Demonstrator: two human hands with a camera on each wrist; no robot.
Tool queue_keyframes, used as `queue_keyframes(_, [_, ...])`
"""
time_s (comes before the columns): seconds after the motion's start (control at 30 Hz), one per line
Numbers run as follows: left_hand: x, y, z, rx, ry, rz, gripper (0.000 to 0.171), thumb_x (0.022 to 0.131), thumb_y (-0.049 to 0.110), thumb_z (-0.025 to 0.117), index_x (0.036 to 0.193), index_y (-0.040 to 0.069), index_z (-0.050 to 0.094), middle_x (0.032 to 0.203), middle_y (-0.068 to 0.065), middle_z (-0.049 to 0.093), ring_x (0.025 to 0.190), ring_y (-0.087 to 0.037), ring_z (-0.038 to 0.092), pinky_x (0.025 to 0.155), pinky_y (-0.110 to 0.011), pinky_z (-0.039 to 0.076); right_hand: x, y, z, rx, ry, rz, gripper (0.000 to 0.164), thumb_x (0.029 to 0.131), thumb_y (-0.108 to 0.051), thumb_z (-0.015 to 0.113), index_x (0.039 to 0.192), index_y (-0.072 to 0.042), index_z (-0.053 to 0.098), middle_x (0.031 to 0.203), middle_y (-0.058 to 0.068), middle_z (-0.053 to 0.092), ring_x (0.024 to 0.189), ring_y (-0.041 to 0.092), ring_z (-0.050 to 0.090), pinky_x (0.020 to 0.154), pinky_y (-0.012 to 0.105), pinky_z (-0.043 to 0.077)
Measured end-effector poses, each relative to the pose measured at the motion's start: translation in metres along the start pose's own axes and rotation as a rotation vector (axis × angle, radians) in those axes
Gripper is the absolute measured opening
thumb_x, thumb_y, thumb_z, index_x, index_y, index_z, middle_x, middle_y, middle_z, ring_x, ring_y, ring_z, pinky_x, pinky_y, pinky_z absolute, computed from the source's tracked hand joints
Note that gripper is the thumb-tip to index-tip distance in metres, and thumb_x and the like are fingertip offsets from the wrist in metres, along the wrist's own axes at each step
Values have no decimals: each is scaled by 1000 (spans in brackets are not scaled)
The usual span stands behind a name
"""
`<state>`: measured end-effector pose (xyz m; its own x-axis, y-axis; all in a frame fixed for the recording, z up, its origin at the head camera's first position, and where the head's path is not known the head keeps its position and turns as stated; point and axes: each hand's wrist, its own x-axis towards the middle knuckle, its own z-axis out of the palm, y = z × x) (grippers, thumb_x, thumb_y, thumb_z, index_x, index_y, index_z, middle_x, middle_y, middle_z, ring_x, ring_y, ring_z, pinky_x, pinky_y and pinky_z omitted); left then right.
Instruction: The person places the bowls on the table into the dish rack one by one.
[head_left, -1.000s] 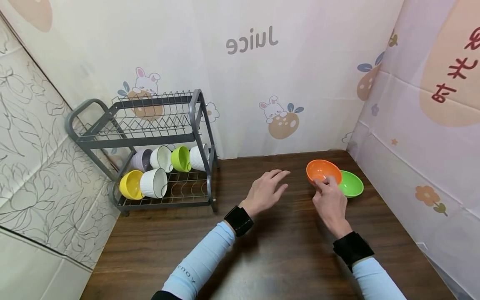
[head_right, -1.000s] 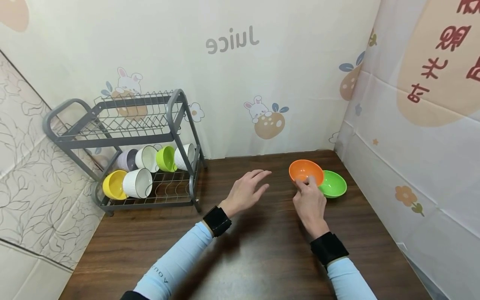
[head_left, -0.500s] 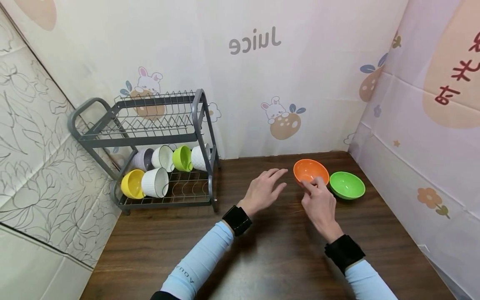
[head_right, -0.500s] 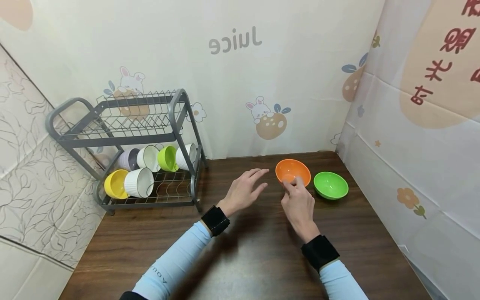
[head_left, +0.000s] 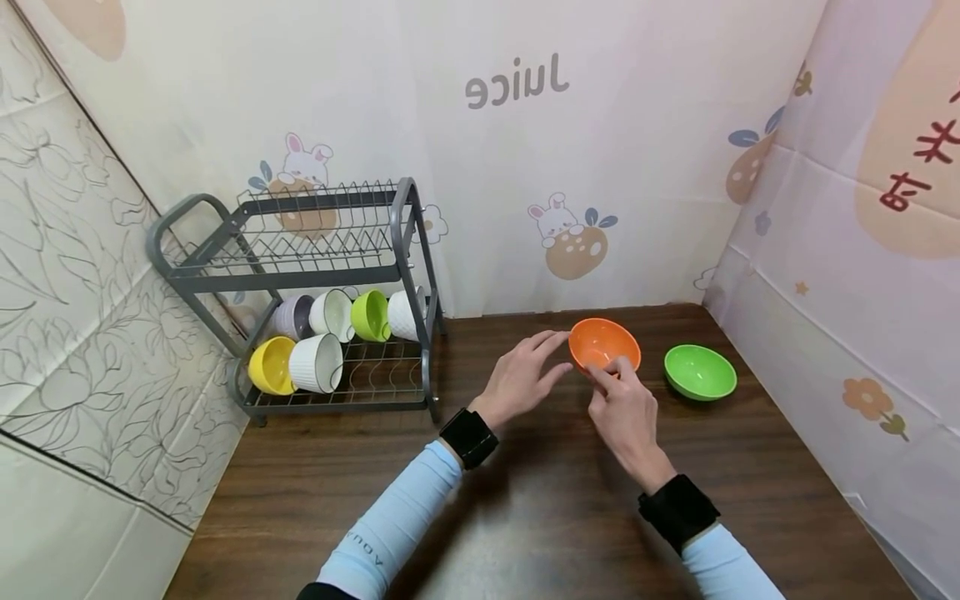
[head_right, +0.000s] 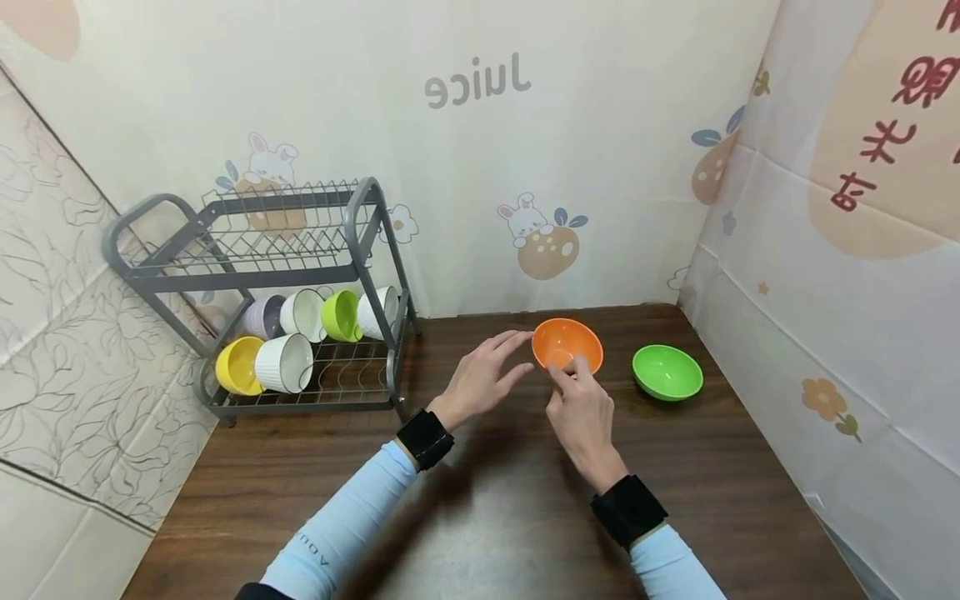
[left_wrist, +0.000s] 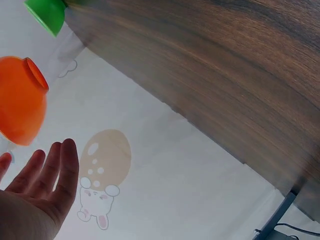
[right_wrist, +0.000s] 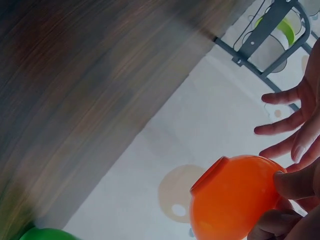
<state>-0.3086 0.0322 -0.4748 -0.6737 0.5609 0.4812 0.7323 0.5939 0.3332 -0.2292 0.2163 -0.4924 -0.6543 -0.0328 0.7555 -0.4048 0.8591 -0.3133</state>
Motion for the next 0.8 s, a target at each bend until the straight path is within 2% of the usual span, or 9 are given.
queue_keyframes(0.23, [-7,-4,-3,-31,-3,-4,63,102,44,70,158,25,50,158,-4,50,135,-22,57,103,-36,54,1,-14,0,39,15,-37,34,81,17,71,108,1,81,91,13,52,54,17,42,47,31,35])
queue_keyframes(0.5, [-11,-9,-4,-57,-18,3,67,101,46,69,160,24,47,163,-4,45,139,-21,54,107,-34,50,3,-24,2,61,31,-60,28,82,15,76,107,2,81,89,11,53,55,15,45,46,30,37])
queue_keyframes(0.8, [-15,-16,-9,-98,43,24,78,92,44,80,160,24,47,165,-6,43,138,-23,55,106,-31,50,3,-35,6,117,38,-65,22,85,11,76,105,1,82,89,9,53,58,21,52,48,34,43])
